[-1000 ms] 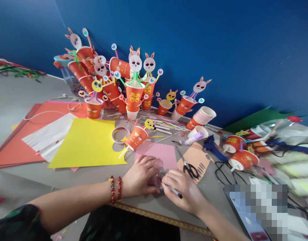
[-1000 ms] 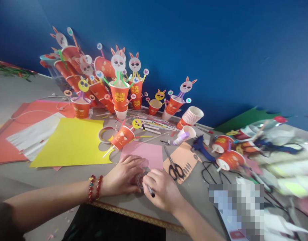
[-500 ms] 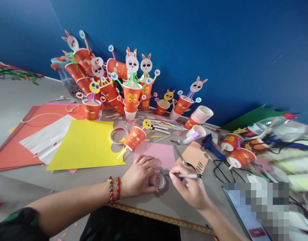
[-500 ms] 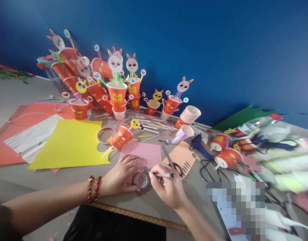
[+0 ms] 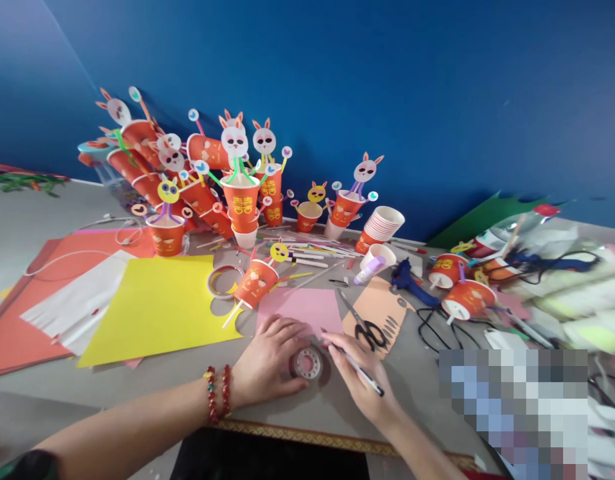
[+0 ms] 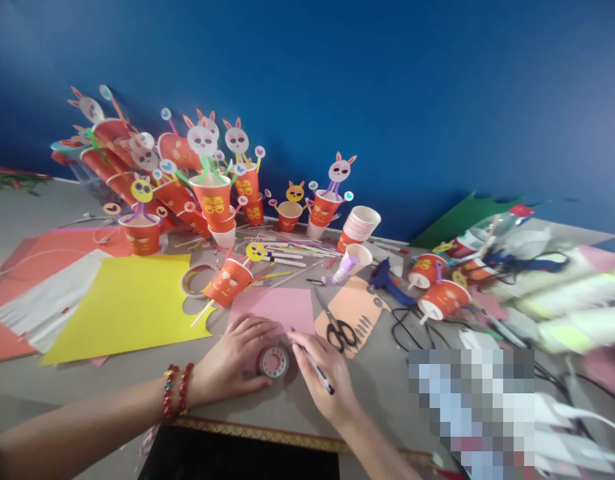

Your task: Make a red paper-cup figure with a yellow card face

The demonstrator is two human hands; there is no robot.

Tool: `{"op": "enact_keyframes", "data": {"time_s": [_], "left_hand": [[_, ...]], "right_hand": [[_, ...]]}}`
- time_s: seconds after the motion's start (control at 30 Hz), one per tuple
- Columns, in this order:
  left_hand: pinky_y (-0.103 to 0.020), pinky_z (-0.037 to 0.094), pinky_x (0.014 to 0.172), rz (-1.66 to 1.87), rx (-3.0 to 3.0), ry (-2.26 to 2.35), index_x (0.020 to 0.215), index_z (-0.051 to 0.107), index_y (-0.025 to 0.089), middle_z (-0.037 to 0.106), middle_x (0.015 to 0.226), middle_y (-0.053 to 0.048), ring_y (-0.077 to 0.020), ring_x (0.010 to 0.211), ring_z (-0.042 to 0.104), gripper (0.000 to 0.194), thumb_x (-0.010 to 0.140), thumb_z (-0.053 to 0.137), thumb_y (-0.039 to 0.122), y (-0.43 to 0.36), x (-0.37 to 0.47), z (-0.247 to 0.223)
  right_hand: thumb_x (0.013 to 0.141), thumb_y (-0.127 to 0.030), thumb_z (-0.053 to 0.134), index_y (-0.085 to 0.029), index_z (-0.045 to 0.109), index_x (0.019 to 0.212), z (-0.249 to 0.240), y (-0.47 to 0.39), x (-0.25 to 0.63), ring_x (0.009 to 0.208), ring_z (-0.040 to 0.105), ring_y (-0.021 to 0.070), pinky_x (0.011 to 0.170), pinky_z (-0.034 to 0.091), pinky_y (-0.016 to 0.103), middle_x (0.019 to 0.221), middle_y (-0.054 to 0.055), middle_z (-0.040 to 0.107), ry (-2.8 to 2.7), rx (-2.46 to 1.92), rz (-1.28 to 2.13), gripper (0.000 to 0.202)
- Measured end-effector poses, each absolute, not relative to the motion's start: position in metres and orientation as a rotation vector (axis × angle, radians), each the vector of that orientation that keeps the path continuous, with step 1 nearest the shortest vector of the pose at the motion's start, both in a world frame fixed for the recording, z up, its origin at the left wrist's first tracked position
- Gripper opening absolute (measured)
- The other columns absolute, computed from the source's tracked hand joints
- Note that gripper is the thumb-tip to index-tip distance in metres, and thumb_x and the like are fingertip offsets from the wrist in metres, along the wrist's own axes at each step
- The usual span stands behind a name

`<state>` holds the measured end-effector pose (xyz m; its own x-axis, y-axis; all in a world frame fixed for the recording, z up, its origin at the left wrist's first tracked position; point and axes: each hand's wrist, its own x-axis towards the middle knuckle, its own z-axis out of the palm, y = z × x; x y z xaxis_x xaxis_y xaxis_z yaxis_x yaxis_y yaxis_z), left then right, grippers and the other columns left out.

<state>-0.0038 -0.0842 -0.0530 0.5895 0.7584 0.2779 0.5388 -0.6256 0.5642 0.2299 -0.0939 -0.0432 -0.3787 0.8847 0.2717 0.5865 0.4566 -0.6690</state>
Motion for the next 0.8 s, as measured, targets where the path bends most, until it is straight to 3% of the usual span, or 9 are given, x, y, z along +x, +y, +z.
{"op": "enact_keyframes", "data": {"time_s": [0.17, 0.3, 0.5, 0.8], "left_hand": [[-0.054, 0.033, 0.110, 0.654, 2.381, 1.023, 0.132, 0.054, 0.026, 0.058, 0.138, -0.010, -0.0324, 0.126, 0.051, 0.064, 0.073, 0.075, 0.038, -0.084, -0.002, -0.048], [-0.054, 0.033, 0.112, 0.696, 2.296, 1.006, 0.131, 0.054, 0.024, 0.063, 0.133, -0.010, -0.0305, 0.122, 0.056, 0.059, 0.077, 0.072, 0.037, -0.084, -0.003, -0.044], [-0.039, 0.049, 0.099, 0.918, 1.949, 1.033, 0.128, 0.055, 0.023, 0.064, 0.127, -0.009, -0.0248, 0.117, 0.060, 0.043, 0.088, 0.063, 0.035, -0.077, -0.014, -0.038], [-0.048, 0.045, 0.104, 0.715, 2.360, 1.143, 0.126, 0.055, 0.023, 0.061, 0.132, -0.011, -0.0296, 0.121, 0.056, 0.049, 0.079, 0.069, 0.027, -0.079, -0.015, -0.036]], "right_hand": [[0.101, -0.023, 0.044, -0.024, 0.062, 0.115, -0.050, -0.096, 0.228, 0.101, 0.067, 0.0225, 0.087, 0.054, 0.035, 0.108, 0.008, 0.071, -2.141, -1.210, 0.595, 0.023], [0.101, -0.020, 0.043, -0.024, 0.060, 0.118, -0.053, -0.096, 0.228, 0.101, 0.066, 0.0222, 0.087, 0.053, 0.035, 0.109, 0.008, 0.071, -2.139, -1.198, 0.574, 0.025], [0.099, -0.017, 0.042, -0.021, 0.058, 0.118, -0.054, -0.098, 0.229, 0.091, 0.068, 0.0225, 0.078, 0.055, 0.033, 0.100, 0.010, 0.071, -2.121, -1.168, 0.523, 0.025], [0.100, -0.016, 0.042, -0.022, 0.056, 0.120, -0.055, -0.099, 0.230, 0.098, 0.067, 0.0220, 0.084, 0.052, 0.033, 0.106, 0.009, 0.070, -2.102, -1.158, 0.523, 0.025]]}}
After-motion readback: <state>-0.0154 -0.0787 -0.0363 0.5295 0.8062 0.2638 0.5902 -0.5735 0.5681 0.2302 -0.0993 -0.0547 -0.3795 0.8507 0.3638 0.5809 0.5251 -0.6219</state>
